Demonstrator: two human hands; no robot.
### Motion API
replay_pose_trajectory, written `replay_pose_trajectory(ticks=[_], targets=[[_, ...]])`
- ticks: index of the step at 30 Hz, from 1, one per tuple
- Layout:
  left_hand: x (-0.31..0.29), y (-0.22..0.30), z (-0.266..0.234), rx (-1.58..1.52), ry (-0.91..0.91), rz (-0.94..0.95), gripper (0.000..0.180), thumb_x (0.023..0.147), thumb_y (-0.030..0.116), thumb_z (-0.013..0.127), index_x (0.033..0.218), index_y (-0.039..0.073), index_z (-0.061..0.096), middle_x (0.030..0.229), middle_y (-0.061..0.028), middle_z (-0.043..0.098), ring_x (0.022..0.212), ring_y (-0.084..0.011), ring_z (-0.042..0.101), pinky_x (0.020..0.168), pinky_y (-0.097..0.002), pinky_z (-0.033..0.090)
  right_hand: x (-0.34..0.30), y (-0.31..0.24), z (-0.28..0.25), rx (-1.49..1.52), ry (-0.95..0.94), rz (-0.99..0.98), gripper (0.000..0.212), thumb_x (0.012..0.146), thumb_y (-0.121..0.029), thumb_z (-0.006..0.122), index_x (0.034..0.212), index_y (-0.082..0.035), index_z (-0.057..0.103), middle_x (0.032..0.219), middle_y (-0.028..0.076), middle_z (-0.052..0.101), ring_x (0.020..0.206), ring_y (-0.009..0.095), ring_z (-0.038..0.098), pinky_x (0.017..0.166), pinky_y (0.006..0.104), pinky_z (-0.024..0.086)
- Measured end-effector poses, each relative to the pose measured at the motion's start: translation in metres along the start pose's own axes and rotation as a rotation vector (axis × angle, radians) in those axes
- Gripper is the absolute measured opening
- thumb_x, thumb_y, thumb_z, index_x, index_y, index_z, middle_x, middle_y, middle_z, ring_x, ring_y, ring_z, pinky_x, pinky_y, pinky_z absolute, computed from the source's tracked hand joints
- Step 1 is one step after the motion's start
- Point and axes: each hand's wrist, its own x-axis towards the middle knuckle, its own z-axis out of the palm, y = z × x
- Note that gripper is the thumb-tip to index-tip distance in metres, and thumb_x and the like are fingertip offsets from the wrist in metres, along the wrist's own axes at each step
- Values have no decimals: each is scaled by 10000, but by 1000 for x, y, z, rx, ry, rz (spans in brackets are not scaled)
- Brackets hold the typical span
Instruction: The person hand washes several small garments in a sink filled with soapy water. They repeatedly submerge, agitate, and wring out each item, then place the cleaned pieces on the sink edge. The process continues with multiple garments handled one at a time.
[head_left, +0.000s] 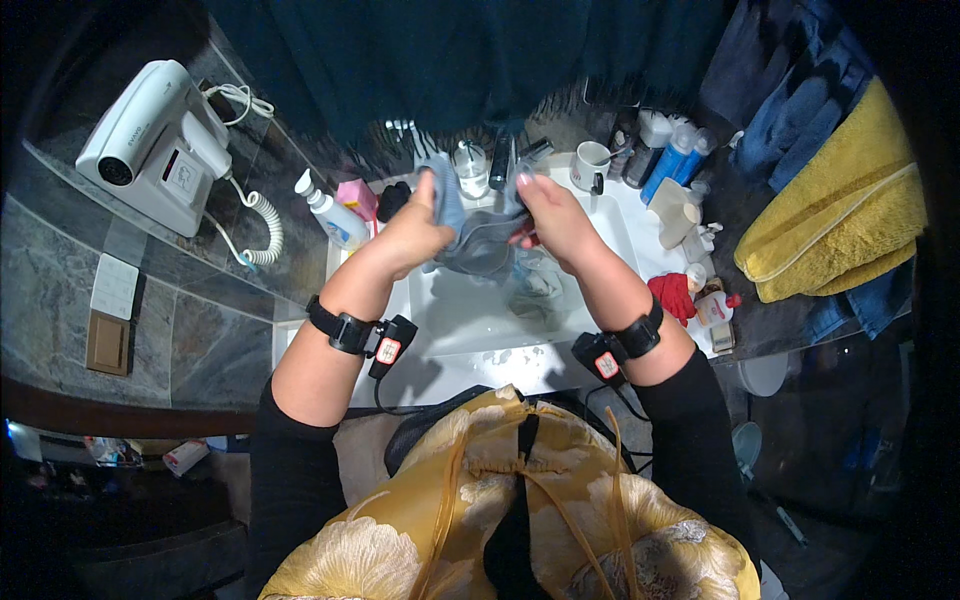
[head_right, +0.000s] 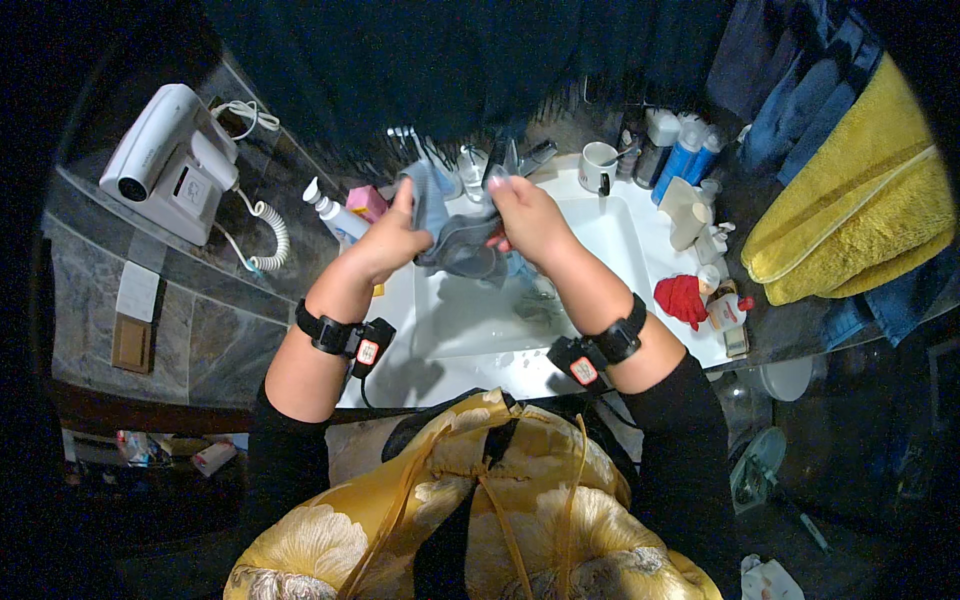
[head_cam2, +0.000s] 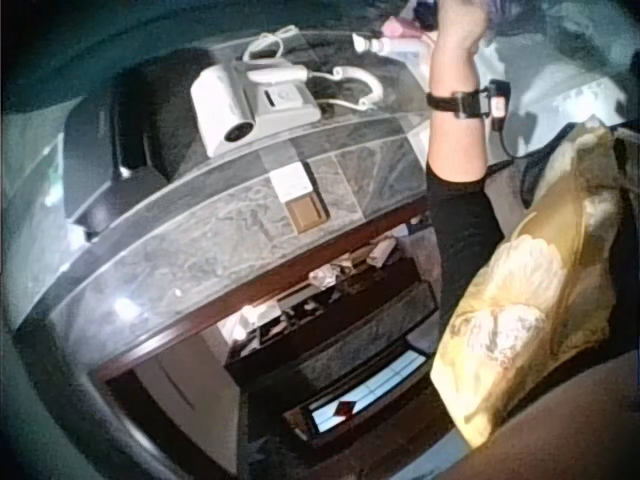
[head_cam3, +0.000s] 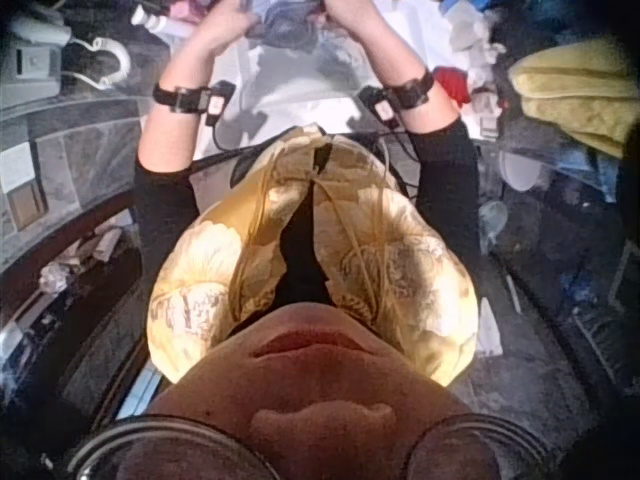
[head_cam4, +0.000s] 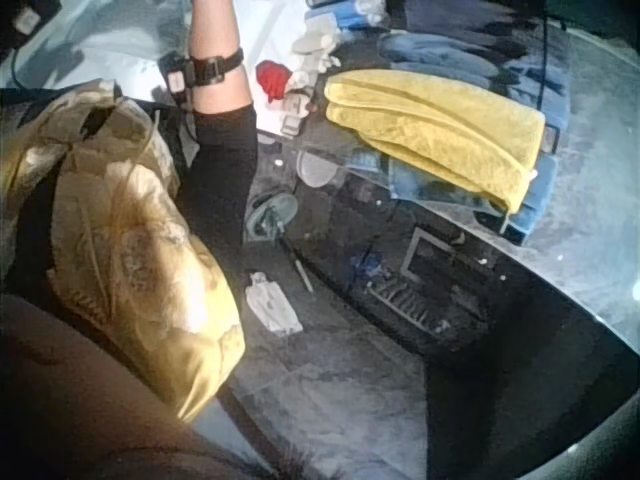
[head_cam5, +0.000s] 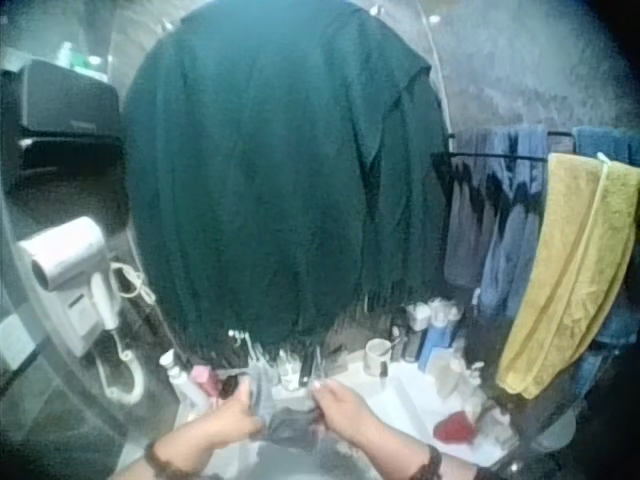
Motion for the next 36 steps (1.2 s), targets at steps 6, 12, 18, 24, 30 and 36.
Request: replay_pose_trajectory(ticks=[6,12,18,24,30,36], targets=[[3,8,5,-388,-160,-173,614,801,140,618,1347,95,341,1135,-85,547,988,-125,532,777,-261,449,16,-2,29,153,-236,130,681,913,-584,338,1212,15,463,895,60,551,704,177,602,665,293,532],[1,3,-1,-195,-267,-69,694,744,118,678,1334,9,331,1095,-124,560,981,-175,547,809,-274,454,27,-5,1,-4,-368,88,893,799,-783,290,1159,-12,560,901,54,620,760,146,621,682,252,471],[1,19,-19,-424,-347,-224,561,776,15,608,1310,36,439,1116,-33,575,972,-132,558,832,-254,443,54,48,-4,90,-140,16,674,885,-659,329,1115,-80,585,1097,57,601,937,142,584,774,288,449],[-9,34,-44,-750,-440,-198,502,771,46,611,1246,-39,473,1125,-135,595,997,-213,597,870,-324,471,62,118,34,489,-495,181,689,896,-622,335,1318,-92,457,1290,76,522,1192,196,479,1005,422,357],[-11,3,-93,-771,-176,-298,392,783,47,614,1159,-19,527,1005,-126,626,860,-221,646,745,-340,539,45,149,8,854,-590,456,923,808,-747,343,1366,-13,371,1382,161,414,1252,315,421,1053,404,320],[-17,-45,-104,-518,15,-503,459,800,20,571,1245,35,462,1026,-87,607,891,-193,629,746,-324,533,37,141,-11,956,-624,516,994,790,-771,322,1401,11,274,1412,187,358,1267,316,404,1071,418,290]])
